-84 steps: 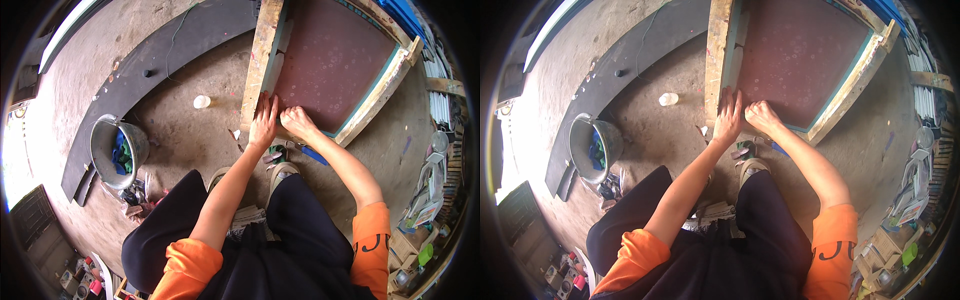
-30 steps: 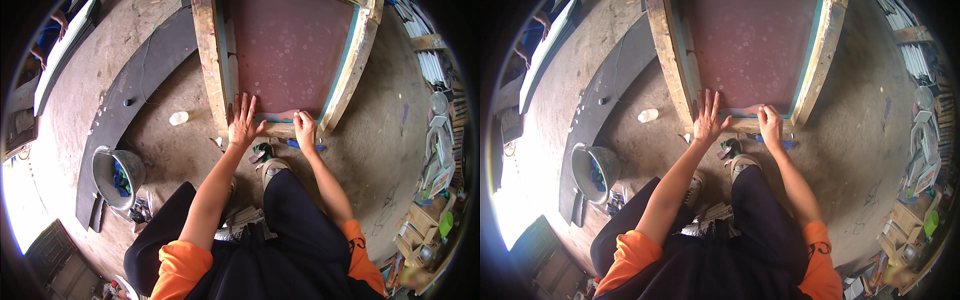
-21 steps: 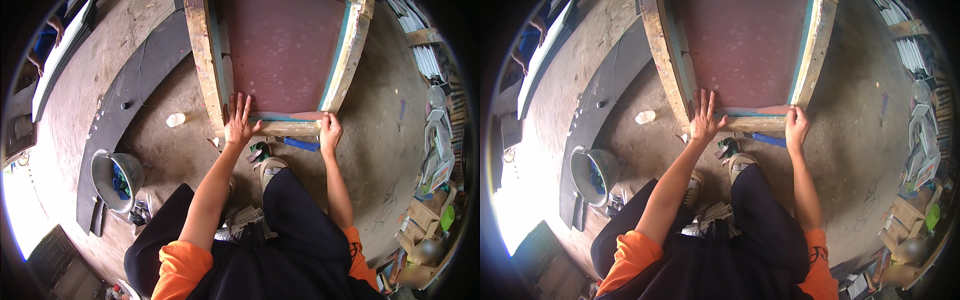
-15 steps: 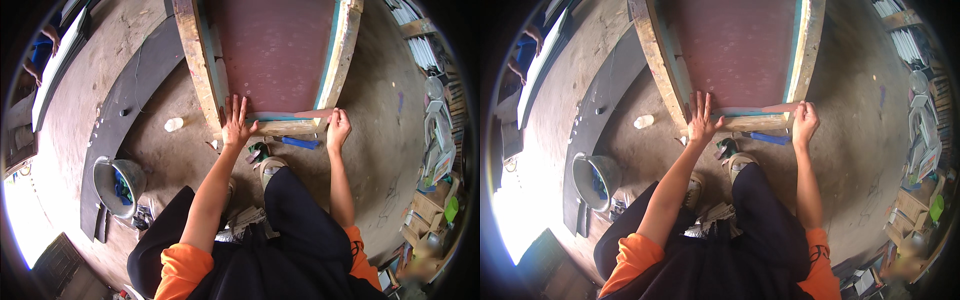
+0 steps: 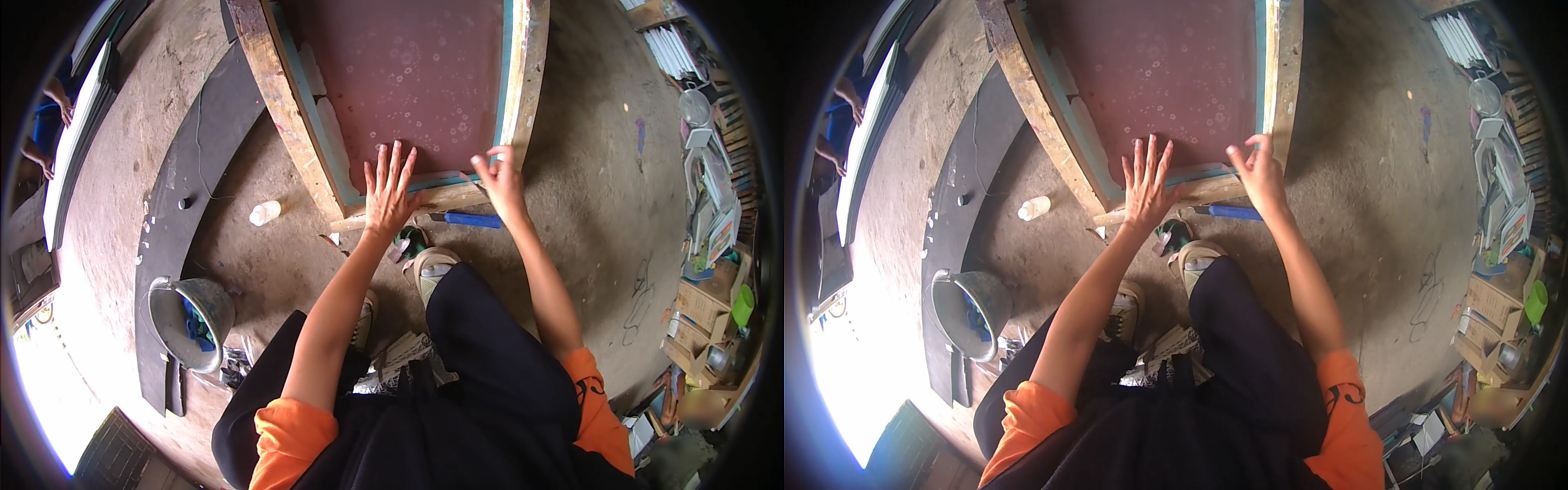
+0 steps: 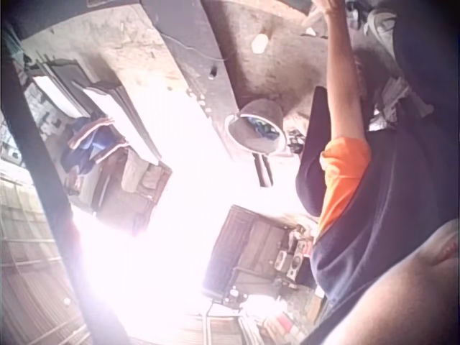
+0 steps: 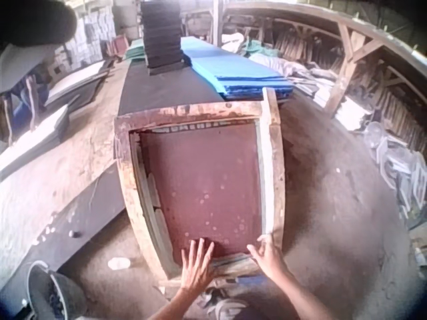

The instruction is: The person trims the edges of a wooden frame with a blue utility knife, then wipes the inner surface with a green cloth. The person works on a single frame placed on the floor.

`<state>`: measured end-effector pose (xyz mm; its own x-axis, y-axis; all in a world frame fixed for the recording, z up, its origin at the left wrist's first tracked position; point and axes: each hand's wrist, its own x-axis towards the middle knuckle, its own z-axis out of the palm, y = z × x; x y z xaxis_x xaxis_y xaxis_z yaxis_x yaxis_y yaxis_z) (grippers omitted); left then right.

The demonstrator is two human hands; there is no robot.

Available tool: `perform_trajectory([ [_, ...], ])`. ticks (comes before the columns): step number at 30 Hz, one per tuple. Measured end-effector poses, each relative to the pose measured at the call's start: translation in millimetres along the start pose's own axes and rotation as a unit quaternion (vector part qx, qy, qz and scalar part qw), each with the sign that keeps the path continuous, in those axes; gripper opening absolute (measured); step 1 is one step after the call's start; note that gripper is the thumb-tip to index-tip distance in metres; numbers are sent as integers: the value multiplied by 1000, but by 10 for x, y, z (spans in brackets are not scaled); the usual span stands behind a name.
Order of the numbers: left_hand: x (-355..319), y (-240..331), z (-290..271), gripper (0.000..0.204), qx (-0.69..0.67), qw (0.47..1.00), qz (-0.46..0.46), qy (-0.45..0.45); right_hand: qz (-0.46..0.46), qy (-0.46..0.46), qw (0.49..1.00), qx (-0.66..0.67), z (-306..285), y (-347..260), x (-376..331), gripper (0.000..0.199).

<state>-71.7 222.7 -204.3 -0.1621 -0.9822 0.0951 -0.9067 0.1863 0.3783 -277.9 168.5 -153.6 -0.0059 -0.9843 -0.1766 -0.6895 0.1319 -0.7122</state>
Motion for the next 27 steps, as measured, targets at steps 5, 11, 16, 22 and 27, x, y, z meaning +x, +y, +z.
perform_trajectory([
  [5, 31, -6, 59, 83, 40, 999, 1, -32, -65, -77, 946, -307, 250, 195, -38, 34],
  [11, 6, -25, 96, 81, 85, 995, -16, -41, -94, -85, 935, -330, 244, 207, -19, 20],
  [16, 42, 11, 64, 81, 95, 993, -24, -64, -39, 40, 955, -291, -173, 289, -79, 18],
  [22, 37, -33, 76, 81, 103, 993, -18, -51, -101, 52, 982, -149, -434, 206, -95, 18],
  [27, 32, 94, 23, 80, 30, 999, 4, -25, 3, -1, 996, 84, -397, 553, -66, 12],
])
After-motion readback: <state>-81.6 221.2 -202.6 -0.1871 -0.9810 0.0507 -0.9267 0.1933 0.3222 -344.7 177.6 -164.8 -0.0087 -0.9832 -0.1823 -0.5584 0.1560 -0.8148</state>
